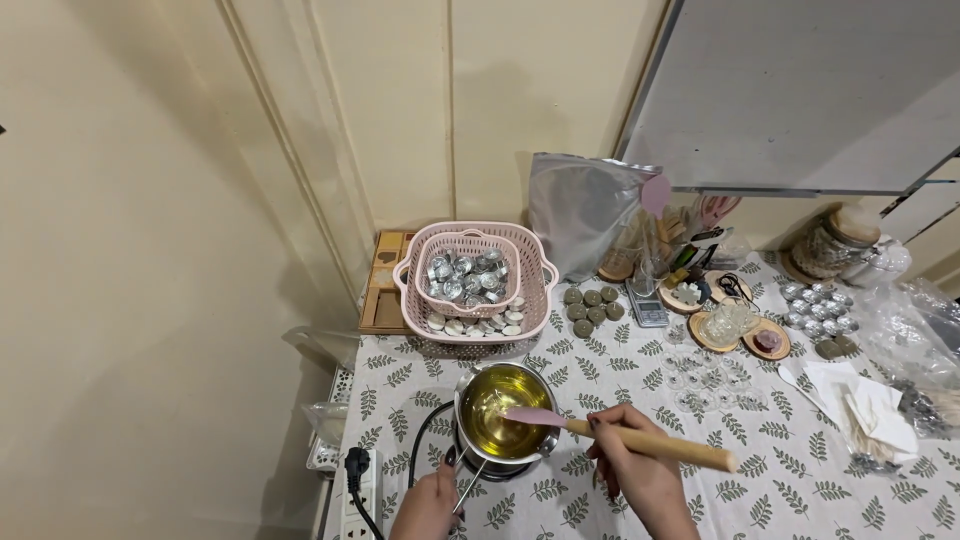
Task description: Melting and stirring wax in a pot on a portable electric stove for candle production.
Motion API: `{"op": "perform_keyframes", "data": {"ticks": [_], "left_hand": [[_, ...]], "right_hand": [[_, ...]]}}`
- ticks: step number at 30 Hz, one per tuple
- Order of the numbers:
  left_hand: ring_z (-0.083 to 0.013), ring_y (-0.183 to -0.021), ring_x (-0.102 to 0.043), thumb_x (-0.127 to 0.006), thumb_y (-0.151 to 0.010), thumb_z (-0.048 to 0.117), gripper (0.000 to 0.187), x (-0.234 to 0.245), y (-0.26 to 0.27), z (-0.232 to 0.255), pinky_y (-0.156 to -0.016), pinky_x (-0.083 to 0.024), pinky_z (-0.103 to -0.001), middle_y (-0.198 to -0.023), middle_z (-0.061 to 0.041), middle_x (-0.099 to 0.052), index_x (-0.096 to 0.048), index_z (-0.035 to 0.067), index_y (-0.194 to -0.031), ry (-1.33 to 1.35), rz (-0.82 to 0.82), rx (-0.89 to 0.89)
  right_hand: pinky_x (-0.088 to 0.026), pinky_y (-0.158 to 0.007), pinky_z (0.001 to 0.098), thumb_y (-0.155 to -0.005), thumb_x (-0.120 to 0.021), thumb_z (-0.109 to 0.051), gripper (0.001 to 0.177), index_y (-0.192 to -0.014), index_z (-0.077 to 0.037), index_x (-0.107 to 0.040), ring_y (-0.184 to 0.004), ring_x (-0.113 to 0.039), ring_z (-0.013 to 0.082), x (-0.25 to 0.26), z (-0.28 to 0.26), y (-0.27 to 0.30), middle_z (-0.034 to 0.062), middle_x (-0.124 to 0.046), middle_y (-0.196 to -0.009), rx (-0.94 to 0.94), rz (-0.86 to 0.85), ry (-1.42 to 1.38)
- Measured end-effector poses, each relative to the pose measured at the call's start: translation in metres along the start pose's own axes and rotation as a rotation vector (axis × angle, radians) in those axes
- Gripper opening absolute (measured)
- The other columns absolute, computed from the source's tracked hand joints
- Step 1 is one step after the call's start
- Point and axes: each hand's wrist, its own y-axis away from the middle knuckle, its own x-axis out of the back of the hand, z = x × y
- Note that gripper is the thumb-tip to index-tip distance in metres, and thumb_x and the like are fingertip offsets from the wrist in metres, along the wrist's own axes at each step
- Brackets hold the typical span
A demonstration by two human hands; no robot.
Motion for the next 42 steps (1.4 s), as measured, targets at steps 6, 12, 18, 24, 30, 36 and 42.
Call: {"op": "perform_keyframes", "data": {"ticks": [6,12,18,24,30,36,42], "left_hand": [[-0.02,-0.054,-0.067,-0.027,-0.107,0.054,0.073,0.007,0.021,0.011,-0.061,-0.055,-0.036,-0.062,-0.013,-0.066,-0.068,-0.001,-0.08,-0.042,-0.012,-0.02],[-0.0177,-0.054,-0.07,-0.032,-0.103,0.051,0.054,0.014,0.046,0.033,-0.062,-0.059,-0.035,-0.069,-0.009,-0.072,-0.064,0.011,-0.117,0.033,0.001,0.062],[-0.0188,-0.06,-0.073,-0.034,-0.1,0.05,0.048,0.016,0.052,0.035,-0.065,-0.059,-0.034,-0.079,-0.006,-0.077,-0.062,0.016,-0.121,0.019,0.06,0.062],[-0.016,-0.099,-0.069,-0.051,-0.101,0.048,0.039,0.014,0.018,0.001,-0.091,-0.05,-0.032,-0.101,-0.005,-0.066,-0.066,0.015,-0.114,-0.2,0.745,-0.271],[-0.0114,-0.099,-0.064,-0.062,-0.098,0.019,0.025,0.029,0.11,0.129,-0.078,-0.056,-0.025,-0.125,-0.005,-0.06,-0.07,0.014,-0.121,0.198,0.504,-0.582],[-0.0143,-0.078,-0.063,-0.067,-0.089,0.019,0.055,0.037,0.118,0.183,-0.067,-0.054,-0.027,-0.113,-0.007,-0.068,-0.056,0.022,-0.143,0.353,0.274,-0.564],[-0.0156,-0.08,-0.059,-0.079,-0.086,0.032,0.053,0.034,0.106,0.187,-0.071,-0.053,-0.031,-0.116,-0.005,-0.066,-0.065,0.023,-0.136,0.183,0.39,-0.452]], "right_hand": [[-0.045,-0.042,0.0279,-0.092,-0.064,-0.028,0.027,-0.099,-0.005,-0.076,-0.048,-0.062,0.0128,-0.011,-0.016,0.0,0.0075,-0.069,-0.063,0.1,-0.033,0.147],[-0.044,-0.041,0.0285,-0.092,-0.065,-0.032,0.031,-0.106,-0.007,-0.079,-0.048,-0.061,0.013,-0.017,-0.039,-0.001,0.0082,-0.069,-0.065,0.053,-0.052,0.195],[-0.042,-0.039,0.0303,-0.091,-0.068,-0.023,0.029,-0.106,0.0,-0.076,-0.045,-0.057,0.0148,-0.014,-0.037,-0.003,0.0099,-0.068,-0.066,0.03,-0.055,0.019],[-0.052,-0.043,0.031,-0.087,-0.065,-0.011,0.036,-0.121,-0.003,-0.068,-0.051,-0.065,0.0143,-0.012,-0.032,-0.014,0.008,-0.068,-0.07,0.154,-0.231,-0.021],[-0.047,-0.05,0.0347,-0.094,-0.065,-0.013,0.03,-0.122,-0.003,-0.07,-0.055,-0.059,0.0166,-0.04,-0.072,-0.01,0.0079,-0.067,-0.069,0.192,-0.14,0.427],[-0.063,-0.069,0.0314,-0.096,-0.06,-0.018,0.022,-0.113,-0.006,-0.068,-0.071,-0.074,0.0142,-0.06,-0.082,-0.04,0.0061,-0.075,-0.082,0.331,-0.327,0.545],[-0.058,-0.075,0.038,-0.093,-0.064,-0.015,0.022,-0.108,-0.001,-0.071,-0.077,-0.072,0.0212,-0.078,-0.083,-0.039,0.0136,-0.075,-0.089,0.554,-0.526,0.703]]}}
